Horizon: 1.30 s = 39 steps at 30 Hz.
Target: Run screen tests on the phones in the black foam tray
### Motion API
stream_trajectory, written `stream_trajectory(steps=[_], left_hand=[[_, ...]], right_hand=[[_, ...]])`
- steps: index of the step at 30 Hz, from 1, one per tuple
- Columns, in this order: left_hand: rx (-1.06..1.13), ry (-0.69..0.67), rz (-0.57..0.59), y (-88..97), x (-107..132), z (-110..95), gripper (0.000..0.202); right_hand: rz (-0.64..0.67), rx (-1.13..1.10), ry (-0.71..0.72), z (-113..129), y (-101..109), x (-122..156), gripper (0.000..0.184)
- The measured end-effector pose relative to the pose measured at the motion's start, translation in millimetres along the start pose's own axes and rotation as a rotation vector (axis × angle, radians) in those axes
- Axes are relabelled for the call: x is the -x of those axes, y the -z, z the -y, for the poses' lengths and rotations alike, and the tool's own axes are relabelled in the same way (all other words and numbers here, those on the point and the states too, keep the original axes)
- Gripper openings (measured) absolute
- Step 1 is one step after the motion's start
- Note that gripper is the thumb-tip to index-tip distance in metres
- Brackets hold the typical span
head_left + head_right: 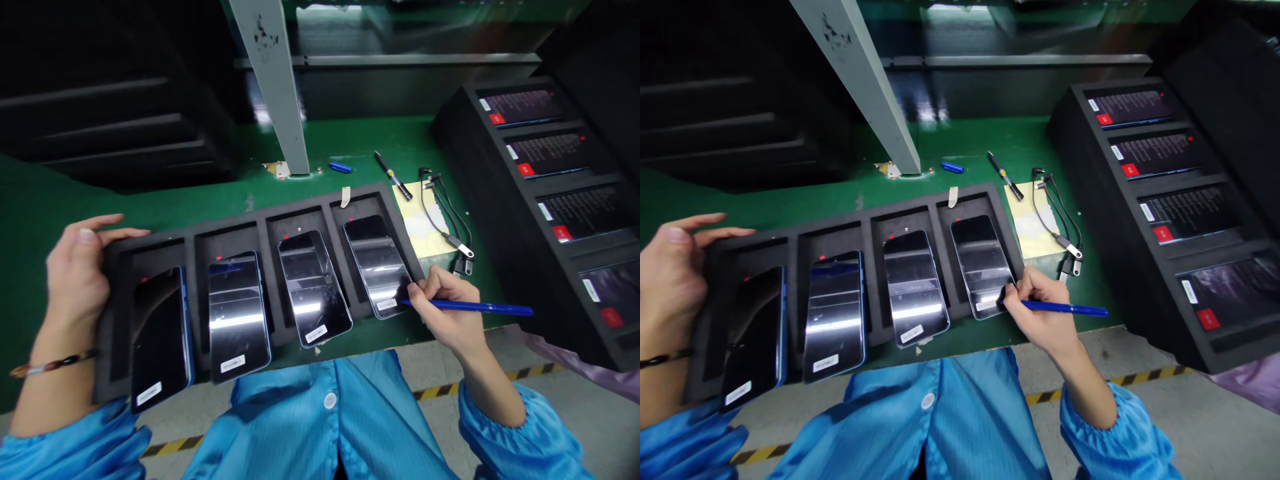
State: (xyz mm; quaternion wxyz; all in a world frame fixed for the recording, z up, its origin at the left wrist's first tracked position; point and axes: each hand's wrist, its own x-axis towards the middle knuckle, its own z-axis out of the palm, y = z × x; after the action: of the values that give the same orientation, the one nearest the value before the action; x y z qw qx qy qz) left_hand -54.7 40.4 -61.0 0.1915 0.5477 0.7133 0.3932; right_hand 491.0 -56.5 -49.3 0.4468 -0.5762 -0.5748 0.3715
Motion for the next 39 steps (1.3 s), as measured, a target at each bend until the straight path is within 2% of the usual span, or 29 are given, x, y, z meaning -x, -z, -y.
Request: stream_trajectory(steps=[3,10,17,21,24,27,29,32,39], left_hand=[[0.076,0.030,-0.022,-0.6,3,-8,0.057],[0.080,0.052,-0.020,-5.9,12,-24,0.040],[0.101,0.032,-0.032,-7.1,13,-23,0.040],[0.114,0.003,-0.042,-8.2,6,-14,0.047],[0.159,-0.017,-0.053,-8.0,0,-2,0.062],[0.198,-0.050,-0.043,-6.8,-4,8,0.069],[0.220,-0.067,-0.023,-6.3,-4,12,0.067],[0.253,-0.079,-0.002,-6.4,-3,15,0.065],[0.247,-0.079,0.021,-7.4,-1,9,0.078]], right_hand=[[-0.023,-0.052,-0.027,2,-2,-1,0.046],[-0.057,-0.054,-0.048,3,-3,0,0.045],[-0.025,-0.069,-0.060,1,2,-1,0.047],[-0.018,-0.149,-0.090,17,2,2,0.045],[-0.060,-0.093,-0.002,40,-13,13,0.035],[0.036,-0.022,0.094,58,-38,28,0.029],[0.073,0.021,0.117,62,-56,34,0.031],[0.063,0.076,0.148,60,-75,37,0.041],[0.100,0.128,0.123,58,-81,32,0.042]])
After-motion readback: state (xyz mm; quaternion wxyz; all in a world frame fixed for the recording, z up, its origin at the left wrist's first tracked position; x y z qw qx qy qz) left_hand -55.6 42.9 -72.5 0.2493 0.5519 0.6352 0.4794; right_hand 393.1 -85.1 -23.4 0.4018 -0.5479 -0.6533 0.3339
